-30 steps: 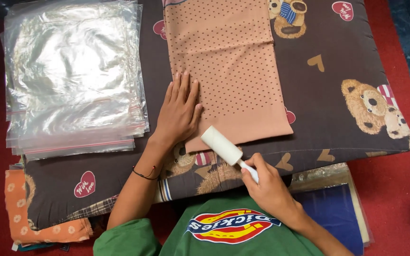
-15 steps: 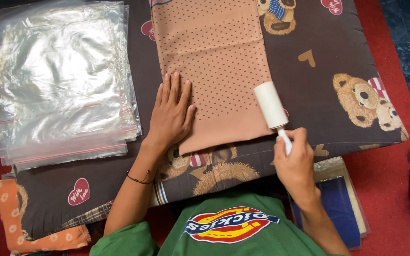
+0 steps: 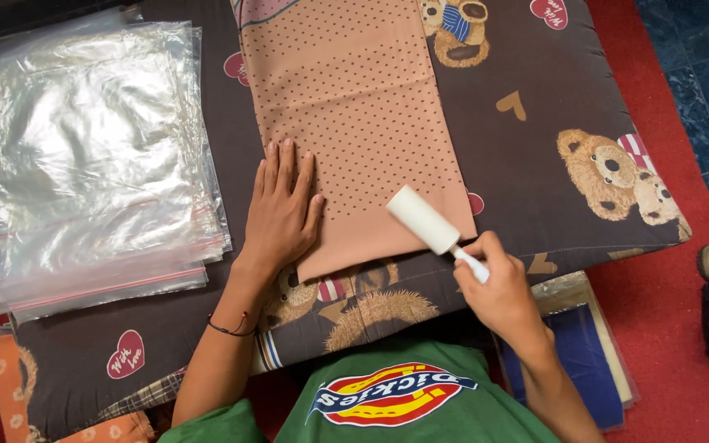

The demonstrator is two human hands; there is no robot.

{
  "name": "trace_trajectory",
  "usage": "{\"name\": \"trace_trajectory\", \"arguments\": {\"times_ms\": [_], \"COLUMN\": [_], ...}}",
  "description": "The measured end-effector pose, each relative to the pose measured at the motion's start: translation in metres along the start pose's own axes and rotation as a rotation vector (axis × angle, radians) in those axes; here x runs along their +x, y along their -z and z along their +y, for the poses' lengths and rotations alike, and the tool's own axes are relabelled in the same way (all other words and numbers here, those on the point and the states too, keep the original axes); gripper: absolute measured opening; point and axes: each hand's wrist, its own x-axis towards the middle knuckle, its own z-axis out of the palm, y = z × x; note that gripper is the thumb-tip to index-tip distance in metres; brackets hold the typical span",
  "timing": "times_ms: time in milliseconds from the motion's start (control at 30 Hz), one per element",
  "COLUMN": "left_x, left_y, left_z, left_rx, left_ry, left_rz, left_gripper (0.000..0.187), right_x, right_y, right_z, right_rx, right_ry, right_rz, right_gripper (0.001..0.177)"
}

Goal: Using a lint roller to clean a piece of fabric and folding it for packaging.

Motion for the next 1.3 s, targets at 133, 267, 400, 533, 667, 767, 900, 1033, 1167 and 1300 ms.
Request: {"name": "trace_trajectory", "arguments": {"times_ms": [133,267,400,533,667,767,900,1033,1167,1300], "left_x": [0.000,0.000,0.000,0.000,0.000,0.000,0.000,0.000,0.000,0.000], "left_y": [0.002,0.001,0.002,0.002,0.002,0.002,0.004,0.006,0.006,0.005], "left_z": [0.002,0.001,0.001,0.003,0.001,0.001,0.002,0.003,0.003,0.002], "left_rx": [-0.004,0.011,0.012,0.003,0.007,0.005,-0.007,0.002,-0.006,-0.006], "left_ry": [0.010,0.013,0.015,0.018,0.015,0.017,0.016,0.010,0.007,0.007], "left_rz": [-0.007,-0.002,-0.001,0.004,-0.005,-0.012,-0.018,-0.011,-0.008,-0.018], "left_gripper": [0.062,0.063,0.063,0.063,0.063,0.063,0.063,0.063,0.062,0.063], "right_x": [0.017,0.033,0.055,0.055,0.061,0.071,0.089,0.113,0.139,0.162], "right_y": [0.009,0.023,0.038,0.032,0.020,0.019,0.021,0.021,0.023,0.031], "right_z": [0.008,0.007,0.016,-0.009,-0.017,-0.023,-0.021,-0.008,0.003,0.004], "right_rx": [0.010,-0.009,-0.070,-0.007,-0.021,-0.080,-0.141,-0.140,-0.137,-0.098], "right_ry": [0.053,0.068,0.136,0.287,0.436,0.430,0.395,0.377,0.389,0.397], "right_rz": [0.113,0.219,0.347,0.264,-0.037,-0.143,-0.124,-0.062,0.062,0.158], "right_gripper": [0.017,0.017,0.016,0.016,0.020,0.020,0.023,0.021,0.023,0.018]}}
